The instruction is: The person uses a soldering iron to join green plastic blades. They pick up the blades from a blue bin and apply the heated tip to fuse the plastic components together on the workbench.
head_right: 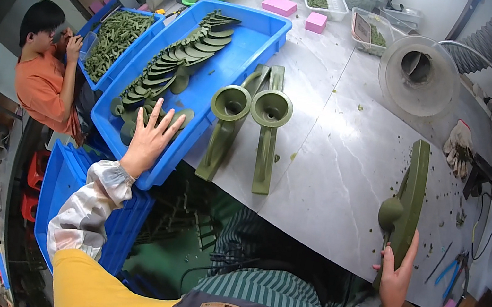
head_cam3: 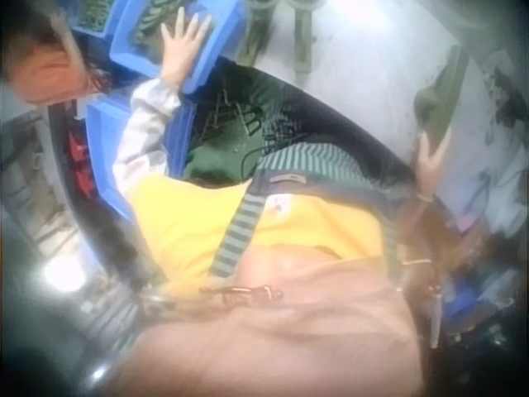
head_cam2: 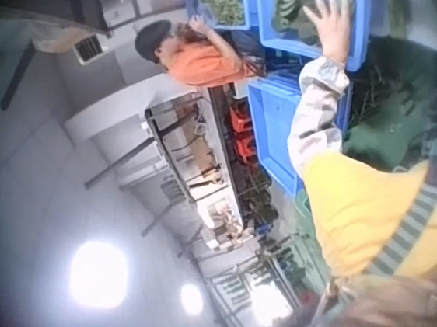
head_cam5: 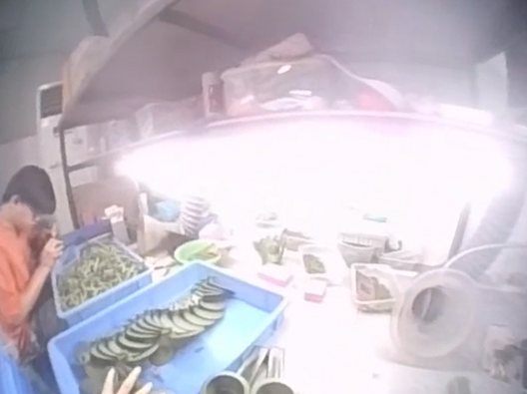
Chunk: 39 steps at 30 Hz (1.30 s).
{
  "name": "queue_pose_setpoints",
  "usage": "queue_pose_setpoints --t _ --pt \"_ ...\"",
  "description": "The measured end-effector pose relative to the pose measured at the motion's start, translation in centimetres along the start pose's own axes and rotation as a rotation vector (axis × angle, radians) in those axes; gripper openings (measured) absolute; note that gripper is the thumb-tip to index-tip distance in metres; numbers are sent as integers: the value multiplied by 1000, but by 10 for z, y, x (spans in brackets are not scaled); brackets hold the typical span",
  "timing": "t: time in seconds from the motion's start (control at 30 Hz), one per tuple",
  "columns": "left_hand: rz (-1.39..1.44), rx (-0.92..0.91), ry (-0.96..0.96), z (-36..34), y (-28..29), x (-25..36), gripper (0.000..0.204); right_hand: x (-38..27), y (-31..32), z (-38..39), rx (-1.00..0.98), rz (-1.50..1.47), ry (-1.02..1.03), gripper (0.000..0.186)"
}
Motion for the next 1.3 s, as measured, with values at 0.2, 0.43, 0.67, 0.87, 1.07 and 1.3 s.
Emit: queue_pose_setpoints --t 0.2,0.43,0.67,0.87,1.07,1.3 --pt "3 91 109 -6 -17 -16 46 -1 3 1 -10 -8 19 63" --pt "812 469 525 5 44 -85 41 5 9 0 15 16 36 65" --pt "2079 675 599 -10 166 -1 50 8 3 -10 46 95 116 67" --pt "2605 317 288 -120 184 204 43 3 -3 -18 72 269 248 70" --pt "2610 370 428 -168 119 258 39 1 20 -17 120 402 411 69" --pt "2180 457 415 -154 117 255 42 33 108 -34 63 0 216 33"
Point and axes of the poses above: each hand's wrist, its own z-axis away from the middle knuckle, its own y-axis out of the back of the hand, x = y × z, the point moved 3 cm from there along -z, towards the middle knuckle, and after that the axes turned 2 degrees about z, right-handed, at the moved point
